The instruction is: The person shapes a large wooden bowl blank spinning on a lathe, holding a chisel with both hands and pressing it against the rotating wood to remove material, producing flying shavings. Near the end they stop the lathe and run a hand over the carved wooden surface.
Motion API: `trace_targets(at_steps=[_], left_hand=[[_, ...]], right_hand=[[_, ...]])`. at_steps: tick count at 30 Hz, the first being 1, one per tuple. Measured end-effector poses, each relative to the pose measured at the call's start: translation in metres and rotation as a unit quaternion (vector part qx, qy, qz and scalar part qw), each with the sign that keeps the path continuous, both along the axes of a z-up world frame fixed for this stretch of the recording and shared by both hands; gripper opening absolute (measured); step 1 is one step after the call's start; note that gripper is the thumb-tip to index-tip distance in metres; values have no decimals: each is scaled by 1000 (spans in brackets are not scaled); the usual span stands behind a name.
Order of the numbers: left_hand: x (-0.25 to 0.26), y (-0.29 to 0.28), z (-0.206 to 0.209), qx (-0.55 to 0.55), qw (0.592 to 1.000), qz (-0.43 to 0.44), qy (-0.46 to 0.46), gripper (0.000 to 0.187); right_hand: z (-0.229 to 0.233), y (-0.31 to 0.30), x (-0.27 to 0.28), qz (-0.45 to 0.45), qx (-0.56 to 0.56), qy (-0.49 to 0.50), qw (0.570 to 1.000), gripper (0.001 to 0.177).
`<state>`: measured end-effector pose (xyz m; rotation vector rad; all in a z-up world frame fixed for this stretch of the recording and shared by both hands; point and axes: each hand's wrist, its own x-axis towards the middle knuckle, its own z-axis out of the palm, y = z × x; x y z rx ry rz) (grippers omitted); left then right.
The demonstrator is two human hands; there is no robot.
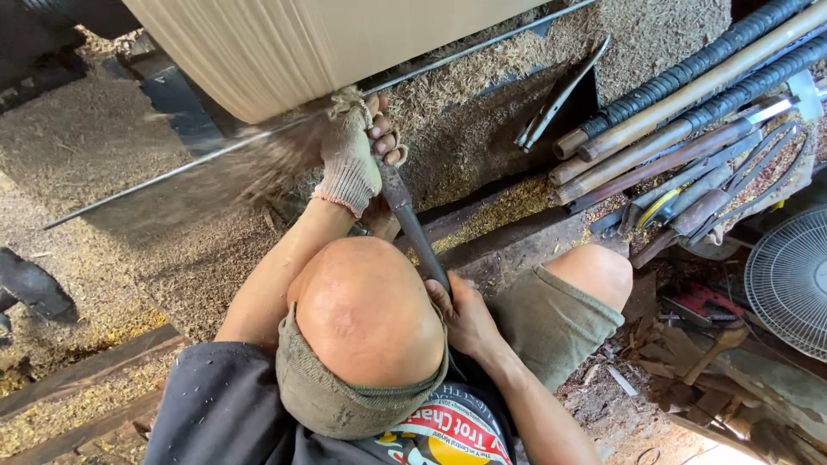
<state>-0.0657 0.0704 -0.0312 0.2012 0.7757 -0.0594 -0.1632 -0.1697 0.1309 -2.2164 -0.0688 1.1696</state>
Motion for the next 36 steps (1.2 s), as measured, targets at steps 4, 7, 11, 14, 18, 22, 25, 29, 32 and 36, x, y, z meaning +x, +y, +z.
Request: trace_targets(at_steps=[4,7,11,14,18,22,25,29,32,36], left_hand=[[0,0,-3,-13,1000,-5,7,18],[1,-1,-6,-12,1000,0,0,18],[1,-1,-14,-16,1000,-2,2,19],[2,-2,-29,-36,999,-3,-20,18],[2,-1,-10,-2,1000,-6,14,17],[4,0,-6,-13,999,-12,-41,16],[8,1,11,27,999,-26,23,16],[13,-1,7,15,1000,-13,10,18],[13,-2,1,24,999,-26,6,18],[0,-2,-54,-57,996,-10,-68,24]], right_hand=[[-4,0,-1,-10,-12,16,1000,37],[-8,-3,-1,-13,-11,21,1000,35],[-10,-4,-1,0,-16,11,1000,34],[-13,-6,-1,3,-18,6,1000,34],[-14,-8,-2,8,-27,1,1000,35],[-8,-2,1,11,-34,2,999,37],[-5,0,2,4,-26,2,1000,39],[-6,-2,4,-4,-31,18,999,41],[-23,-15,-5,-16,18,10,1000,40],[-35,-25,-17,-78,178,49,980,32]])
